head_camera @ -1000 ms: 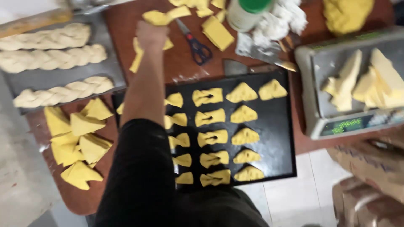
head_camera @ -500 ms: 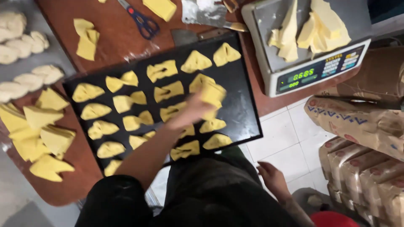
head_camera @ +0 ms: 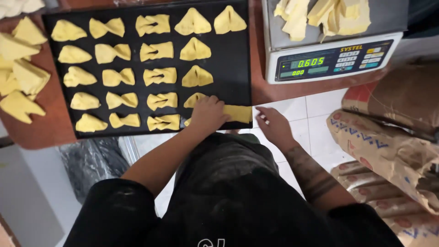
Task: The person folds yellow dough pieces into triangular shapes and arranges them on a black baking tray. They then move to another station to fold more dough pieces and place them on a wooden board.
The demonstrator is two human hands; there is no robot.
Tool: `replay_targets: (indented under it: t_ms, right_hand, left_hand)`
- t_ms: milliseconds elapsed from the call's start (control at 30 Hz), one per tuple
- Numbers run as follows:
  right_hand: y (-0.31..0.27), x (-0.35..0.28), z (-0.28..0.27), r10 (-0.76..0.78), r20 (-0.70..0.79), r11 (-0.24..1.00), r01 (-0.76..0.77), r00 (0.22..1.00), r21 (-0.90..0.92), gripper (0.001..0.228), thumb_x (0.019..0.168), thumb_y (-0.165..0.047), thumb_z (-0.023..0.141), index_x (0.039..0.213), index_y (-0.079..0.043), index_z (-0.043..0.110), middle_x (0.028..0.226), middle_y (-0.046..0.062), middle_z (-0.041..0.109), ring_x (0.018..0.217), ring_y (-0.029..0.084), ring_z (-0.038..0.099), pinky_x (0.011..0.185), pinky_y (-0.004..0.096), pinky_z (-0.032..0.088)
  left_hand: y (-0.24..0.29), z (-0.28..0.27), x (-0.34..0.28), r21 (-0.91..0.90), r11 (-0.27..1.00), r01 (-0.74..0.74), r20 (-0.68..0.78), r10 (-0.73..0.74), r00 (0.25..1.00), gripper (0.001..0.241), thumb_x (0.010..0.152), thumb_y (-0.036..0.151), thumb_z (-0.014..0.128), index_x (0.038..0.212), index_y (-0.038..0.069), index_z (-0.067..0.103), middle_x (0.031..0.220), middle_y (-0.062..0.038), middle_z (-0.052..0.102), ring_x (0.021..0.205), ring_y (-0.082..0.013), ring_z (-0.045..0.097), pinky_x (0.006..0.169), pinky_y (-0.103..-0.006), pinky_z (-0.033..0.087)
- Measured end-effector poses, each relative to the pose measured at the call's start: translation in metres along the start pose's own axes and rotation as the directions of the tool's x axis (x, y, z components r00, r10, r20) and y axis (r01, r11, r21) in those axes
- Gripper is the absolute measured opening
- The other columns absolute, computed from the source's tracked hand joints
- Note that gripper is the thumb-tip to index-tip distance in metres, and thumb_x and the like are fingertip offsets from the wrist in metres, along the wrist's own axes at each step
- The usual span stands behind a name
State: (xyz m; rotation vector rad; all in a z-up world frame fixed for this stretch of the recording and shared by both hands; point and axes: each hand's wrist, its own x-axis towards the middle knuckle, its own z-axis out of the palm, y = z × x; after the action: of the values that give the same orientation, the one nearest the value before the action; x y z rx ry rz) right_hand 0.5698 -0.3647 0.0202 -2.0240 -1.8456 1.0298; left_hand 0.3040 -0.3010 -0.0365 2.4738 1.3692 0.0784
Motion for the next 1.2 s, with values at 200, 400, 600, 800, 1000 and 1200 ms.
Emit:
replay_targets:
  t_ms: [200, 400, 600, 800, 1000, 1200]
  right_hand:
    - [-0.017, 0.011, 0.027, -0.368, -0.068, 0.891, 0.330, 0.927, -0.310, 0.051, 0.087, -0.032, 0.074, 0.136, -0.021, 0.063, 0.109, 0.006, 0.060, 0.087, 0.028, 0.072, 0.068, 0.042, 0.061]
    - [-0.013, 0.013, 0.028, -0.363, -0.090, 0.914, 0.336, 0.927, -0.226, 0.058, 0.081, -0.025, 0.079, 0.136, -0.020, 0.063, 0.122, 0.008, 0.055, 0.102, 0.027, 0.067, 0.073, 0.038, 0.060]
    - [0.002, 0.032, 0.008, -0.240, -0.043, 0.916, 0.241, 0.970, 0.322, 0.036, 0.079, -0.011, 0.085, 0.111, -0.007, 0.070, 0.124, 0.010, 0.062, 0.108, 0.033, 0.065, 0.072, 0.031, 0.061]
    - [-0.038, 0.074, -0.006, 0.114, 0.248, 0.659, -0.260, 0.962, 0.706, 0.029, 0.090, -0.006, 0.074, 0.116, 0.003, 0.066, 0.084, 0.018, 0.066, 0.068, 0.028, 0.069, 0.057, 0.038, 0.059]
    - [-0.057, 0.133, -0.002, 0.404, 0.132, 0.654, -0.386, 0.905, 0.651, 0.020, 0.095, -0.024, 0.077, 0.105, -0.007, 0.073, 0.080, 0.012, 0.070, 0.058, 0.022, 0.072, 0.046, 0.033, 0.059]
    - [-0.066, 0.142, 0.002, 0.054, -0.160, 0.995, -0.039, 0.986, 0.092, 0.036, 0.094, -0.035, 0.079, 0.110, -0.004, 0.073, 0.128, 0.021, 0.053, 0.117, 0.044, 0.057, 0.101, 0.050, 0.045]
  left_hand:
    - [0.024, -0.009, -0.025, 0.097, 0.994, 0.042, -0.236, -0.018, 0.972, 0.037, 0.085, 0.046, 0.066, 0.104, 0.015, 0.066, 0.098, -0.006, 0.059, 0.088, -0.0297, 0.065, 0.074, -0.0437, 0.051]
    - [0.052, -0.030, -0.015, -0.372, 0.898, 0.236, 0.037, -0.239, 0.970, 0.025, 0.078, 0.034, 0.070, 0.096, 0.020, 0.062, 0.094, -0.005, 0.066, 0.090, -0.0329, 0.069, 0.075, -0.0471, 0.054]
    - [0.046, -0.079, 0.010, -0.840, 0.181, 0.511, 0.434, -0.338, 0.835, 0.036, 0.084, 0.022, 0.073, 0.119, 0.017, 0.068, 0.097, -0.007, 0.071, 0.091, -0.0231, 0.071, 0.079, -0.0365, 0.059]
    - [0.011, -0.090, 0.033, -0.884, -0.187, 0.428, 0.466, -0.418, 0.780, 0.034, 0.090, 0.010, 0.075, 0.123, 0.005, 0.072, 0.094, -0.012, 0.069, 0.080, -0.0174, 0.069, 0.067, -0.0271, 0.065]
    - [-0.038, -0.090, 0.063, -0.840, 0.015, 0.542, 0.451, -0.534, 0.715, 0.030, 0.092, 0.031, 0.076, 0.115, 0.012, 0.076, 0.079, -0.004, 0.072, 0.061, -0.0127, 0.072, 0.056, -0.0265, 0.060]
    - [-0.056, -0.069, 0.080, -0.704, 0.470, 0.532, 0.298, -0.484, 0.823, 0.029, 0.094, 0.039, 0.069, 0.120, 0.028, 0.076, 0.095, -0.005, 0.073, 0.096, -0.0267, 0.072, 0.089, -0.0413, 0.056]
